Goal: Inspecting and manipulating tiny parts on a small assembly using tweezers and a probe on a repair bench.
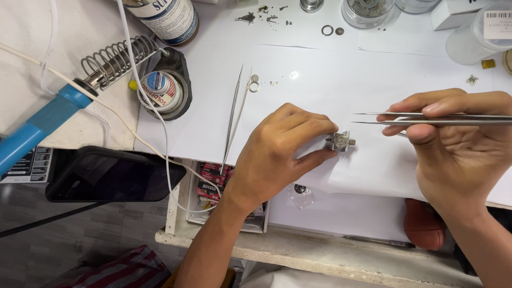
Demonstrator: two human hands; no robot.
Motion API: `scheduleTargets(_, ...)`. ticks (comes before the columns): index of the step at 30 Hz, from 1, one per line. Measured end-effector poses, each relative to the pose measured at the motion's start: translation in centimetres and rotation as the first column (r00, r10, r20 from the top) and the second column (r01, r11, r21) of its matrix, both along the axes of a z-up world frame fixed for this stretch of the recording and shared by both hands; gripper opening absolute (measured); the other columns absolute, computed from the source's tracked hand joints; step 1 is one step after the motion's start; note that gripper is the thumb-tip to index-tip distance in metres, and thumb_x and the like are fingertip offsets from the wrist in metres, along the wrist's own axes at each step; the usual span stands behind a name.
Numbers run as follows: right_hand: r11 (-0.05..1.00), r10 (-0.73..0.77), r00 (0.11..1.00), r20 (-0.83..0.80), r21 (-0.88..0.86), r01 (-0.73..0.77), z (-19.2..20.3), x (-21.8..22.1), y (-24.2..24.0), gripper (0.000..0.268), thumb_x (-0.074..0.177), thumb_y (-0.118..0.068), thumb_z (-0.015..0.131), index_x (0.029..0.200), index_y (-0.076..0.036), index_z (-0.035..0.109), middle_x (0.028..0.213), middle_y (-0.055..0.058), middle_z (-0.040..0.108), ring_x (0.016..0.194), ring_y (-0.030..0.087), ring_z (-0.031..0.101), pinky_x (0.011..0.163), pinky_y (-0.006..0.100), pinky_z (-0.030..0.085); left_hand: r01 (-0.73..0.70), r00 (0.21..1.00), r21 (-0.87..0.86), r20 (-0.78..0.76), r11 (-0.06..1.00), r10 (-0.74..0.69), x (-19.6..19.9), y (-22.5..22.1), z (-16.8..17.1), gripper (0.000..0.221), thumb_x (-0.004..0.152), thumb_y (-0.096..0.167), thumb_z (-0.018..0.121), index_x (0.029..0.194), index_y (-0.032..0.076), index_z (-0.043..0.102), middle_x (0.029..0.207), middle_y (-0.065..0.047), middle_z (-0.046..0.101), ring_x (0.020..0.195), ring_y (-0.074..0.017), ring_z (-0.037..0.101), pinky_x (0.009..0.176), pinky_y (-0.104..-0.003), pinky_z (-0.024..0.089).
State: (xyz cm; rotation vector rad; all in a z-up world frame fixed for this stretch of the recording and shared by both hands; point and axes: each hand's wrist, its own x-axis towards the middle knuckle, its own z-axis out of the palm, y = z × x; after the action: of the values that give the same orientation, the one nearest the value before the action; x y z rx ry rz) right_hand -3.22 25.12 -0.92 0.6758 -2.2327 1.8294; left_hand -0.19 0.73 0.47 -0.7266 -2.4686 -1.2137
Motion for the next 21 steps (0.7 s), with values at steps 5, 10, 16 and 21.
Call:
scheduleTargets(5, 1.000, 0.013, 1.000, -0.015, 0.009, -0.013, 0.5, 0.0, 0.0, 0.029, 0.102, -0.003, 0.067, 0.116, 0.002, 0.042, 0.101, 0.024, 0.060, 0.108, 0.037, 0.076, 0.087, 0.039, 0.072, -0.001, 1.000, 0.010, -0.005, 1.000, 0.001, 0.1, 0.0, 0.0, 0.028, 0.091, 0.008, 0.084, 0.110, 0.004, 0.064, 0.104, -0.007, 0.072, 0.094, -0.0255, 0.062, 0.085, -0.035, 0.054)
scheduleTargets(10, 0.999, -0.032, 0.990, 0.138, 0.026, 0.029, 1.1, -0.6, 1.4, 0.025, 0.111, -0.007, 0.066, 0.130, 0.001, 0.052, 0.131, 0.025, 0.066, 0.116, 0.031, 0.075, 0.111, 0.035, 0.069, -0.001, 1.000, 0.045, 0.014, 0.999, 0.000, 0.3, -0.1, -0.2, 0.028, 0.094, 0.016, 0.079, 0.112, 0.004, 0.062, 0.105, -0.007, 0.070, 0.096, -0.0263, 0.063, 0.086, -0.036, 0.053)
scheduleTargets(16, 0.982, 0.063, 0.998, 0.008, 0.179, -0.064, 0.5, -2.5, 3.4, 0.026, 0.116, 0.015, 0.059, 0.140, 0.013, 0.051, 0.152, 0.030, 0.047, 0.132, 0.043, 0.065, 0.127, 0.048, 0.060, -0.001, 0.999, 0.037, -0.034, 0.999, 0.002, 0.4, -0.1, -0.6, 0.035, 0.087, 0.016, 0.086, 0.102, 0.001, 0.059, 0.103, -0.012, 0.062, 0.097, -0.0279, 0.060, 0.086, -0.037, 0.053)
scheduleTargets(21, 0.891, 0.165, 0.968, -0.191, 0.449, -0.063, 2.7, -2.9, 2.0, 0.023, 0.103, 0.017, 0.076, 0.125, 0.017, 0.069, 0.131, 0.032, 0.067, 0.113, 0.036, 0.070, 0.107, 0.041, 0.058, -0.038, 0.991, -0.045, -0.126, 0.998, 0.032, 0.8, -0.2, 0.0, 0.038, 0.085, 0.016, 0.089, 0.089, 0.001, 0.054, 0.095, -0.012, 0.053, 0.085, -0.0278, 0.050, 0.072, -0.035, 0.046)
